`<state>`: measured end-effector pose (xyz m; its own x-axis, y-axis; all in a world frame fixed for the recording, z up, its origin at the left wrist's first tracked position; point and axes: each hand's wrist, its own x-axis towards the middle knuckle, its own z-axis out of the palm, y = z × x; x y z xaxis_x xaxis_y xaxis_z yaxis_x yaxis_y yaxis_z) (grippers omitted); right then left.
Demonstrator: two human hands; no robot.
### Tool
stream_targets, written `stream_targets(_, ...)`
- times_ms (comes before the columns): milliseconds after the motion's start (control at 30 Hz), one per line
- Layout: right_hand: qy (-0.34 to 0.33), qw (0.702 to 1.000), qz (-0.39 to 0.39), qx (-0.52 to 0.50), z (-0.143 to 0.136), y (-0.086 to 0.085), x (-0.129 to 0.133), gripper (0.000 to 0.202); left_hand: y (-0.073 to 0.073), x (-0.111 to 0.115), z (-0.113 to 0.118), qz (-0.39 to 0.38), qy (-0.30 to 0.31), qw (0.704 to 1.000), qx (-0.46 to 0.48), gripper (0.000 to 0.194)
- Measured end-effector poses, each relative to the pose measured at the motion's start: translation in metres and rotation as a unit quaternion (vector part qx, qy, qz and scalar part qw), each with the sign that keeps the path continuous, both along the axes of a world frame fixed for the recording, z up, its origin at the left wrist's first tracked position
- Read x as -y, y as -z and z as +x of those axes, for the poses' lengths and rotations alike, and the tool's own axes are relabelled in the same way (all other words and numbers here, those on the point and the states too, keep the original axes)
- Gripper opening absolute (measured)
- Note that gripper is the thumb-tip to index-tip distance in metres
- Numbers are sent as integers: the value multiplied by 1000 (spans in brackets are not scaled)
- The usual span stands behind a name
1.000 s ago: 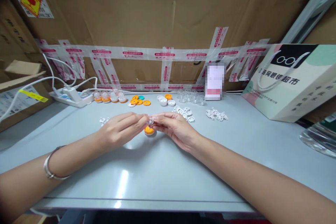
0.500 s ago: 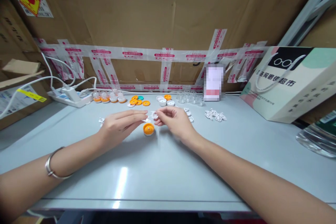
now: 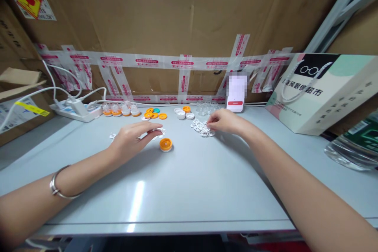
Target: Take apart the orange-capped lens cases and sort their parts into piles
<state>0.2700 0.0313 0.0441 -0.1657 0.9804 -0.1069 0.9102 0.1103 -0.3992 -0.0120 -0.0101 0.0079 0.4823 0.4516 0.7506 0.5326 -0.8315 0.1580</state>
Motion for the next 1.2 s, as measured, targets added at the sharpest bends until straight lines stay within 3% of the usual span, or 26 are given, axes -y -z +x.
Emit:
stream_targets(167, 32, 992, 75, -95, -6, -7, 5, 18, 0, 2, 1, -42, -13, 999, 32, 10)
stream_targets(267, -31, 967, 111, -228, -31, -9, 25, 23, 1, 6, 3, -97, -5, 994, 47, 10)
stream_targets(400, -127, 925, 41, -357, -73, 0, 54, 22, 1, 11, 5, -134, 5, 990, 52, 10)
stream_targets(533, -136, 888, -8, -440, -92, 10, 66, 24, 0, 13, 6, -147, 16, 988, 51, 11)
stream_targets(633, -106, 885, 13, -453, -91, 8, 66, 20, -2, 14, 6, -177, 38, 982, 57, 16)
stream_targets(733, -94, 866, 76, -486, -86, -2, 67, 16, -3, 12, 5, -182, 23, 982, 45, 33)
stream_targets(833, -96, 835, 146, -522, -77, -20, 71, 13, -4, 10, 4, -181, 10, 983, -31, 34)
stream_targets(933, -81, 822, 226, -516, -54, -39, 67, 10, -3, 8, 3, -182, 28, 976, -117, 36)
stream_targets(1000, -51, 833, 264, -483, -28, -46, 59, 13, -1, 8, 3, -191, 37, 969, -150, 39)
stream_targets(1067, 2, 870, 258, -421, 4, -45, 49, 19, 1, 8, 2, -196, 40, 966, -165, 39)
stream_targets(1133, 73, 931, 188, -304, 37, -38, 41, 23, 2, 8, 2, -192, 39, 966, -167, 36)
stream_targets(1200, 108, 969, 96, -199, 64, -27, 36, 24, 3, 8, 2, -189, 37, 967, -166, 31)
